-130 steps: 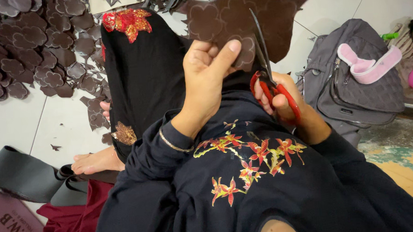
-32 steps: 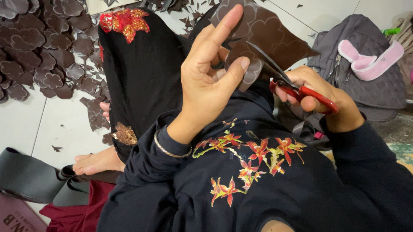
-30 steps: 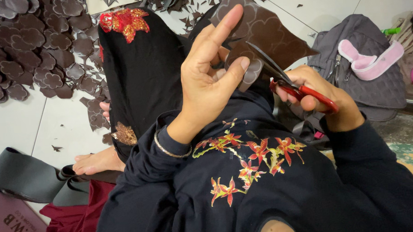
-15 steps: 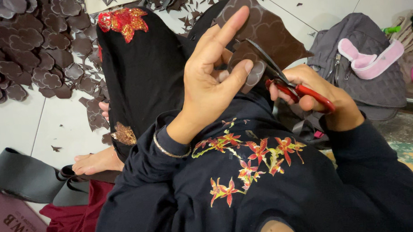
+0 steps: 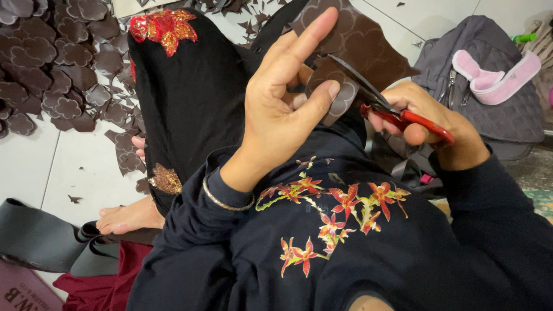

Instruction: The person sits on the floor and uses red-handled scissors to cut flower-shaped pieces from a sheet of brown patterned material. They hold the material in their left hand and cut along the outlines with their right hand, dropping the finished shapes onto a pile on the floor.

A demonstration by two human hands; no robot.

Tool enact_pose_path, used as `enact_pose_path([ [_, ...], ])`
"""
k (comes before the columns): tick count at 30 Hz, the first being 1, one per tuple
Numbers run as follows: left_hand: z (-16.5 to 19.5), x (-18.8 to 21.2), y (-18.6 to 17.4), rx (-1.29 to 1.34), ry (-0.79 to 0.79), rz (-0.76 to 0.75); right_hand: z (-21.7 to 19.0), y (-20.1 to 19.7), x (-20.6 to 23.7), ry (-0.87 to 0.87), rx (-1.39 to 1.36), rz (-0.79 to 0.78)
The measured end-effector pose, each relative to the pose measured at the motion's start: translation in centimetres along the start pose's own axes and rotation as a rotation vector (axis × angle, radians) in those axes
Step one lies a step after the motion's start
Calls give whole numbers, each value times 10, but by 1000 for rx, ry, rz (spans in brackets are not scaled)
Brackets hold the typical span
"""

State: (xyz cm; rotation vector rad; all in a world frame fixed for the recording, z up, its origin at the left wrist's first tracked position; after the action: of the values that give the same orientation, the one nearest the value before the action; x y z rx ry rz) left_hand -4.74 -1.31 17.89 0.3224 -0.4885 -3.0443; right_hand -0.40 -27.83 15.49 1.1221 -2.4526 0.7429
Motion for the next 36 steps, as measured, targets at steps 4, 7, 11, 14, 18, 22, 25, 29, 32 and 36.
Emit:
enact_pose_path([
  [4, 0, 1, -2, -9, 12, -32, -3, -4, 0, -37, 52, -16],
  [7, -2, 1, -1, 23, 16, -44, -4, -4, 1, -13, 31, -2],
  [11, -1, -2, 0, 23, 9, -45, -5, -6, -1, -60, 66, -29],
  [14, 2, -4, -2, 19, -16, -59, -3, -9, -1, -61, 95, -31],
  [18, 6, -7, -5, -16, -9, -107, 6, -17, 2, -54, 129, -40],
  [22, 9, -10, -10, -94, 45, -171, 11, -22, -2, -143, 202, -130],
  [25, 10, -13, -13, -97, 45, -236, 11, -26, 0, -128, 179, -131],
  [29, 11, -18, -16, -173, 92, -294, 1, -23, 2, -76, 169, -149],
  [32, 10, -20, -18, -183, 111, -296, -13, -19, 2, -67, 137, -172],
  [36, 6, -22, -16, -190, 105, -309, -25, -12, 1, -65, 138, -182],
])
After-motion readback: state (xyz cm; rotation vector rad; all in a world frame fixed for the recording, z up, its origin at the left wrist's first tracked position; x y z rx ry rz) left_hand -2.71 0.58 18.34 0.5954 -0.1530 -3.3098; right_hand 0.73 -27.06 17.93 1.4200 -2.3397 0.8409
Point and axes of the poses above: each hand's wrist, its own x-axis away from the middle knuckle, its own y-axis out of the palm, z = x × y, the point moved 4 cm from there along -x, towards the middle knuckle, and after that the axes turned 6 degrees about z, right-handed, at the moved point
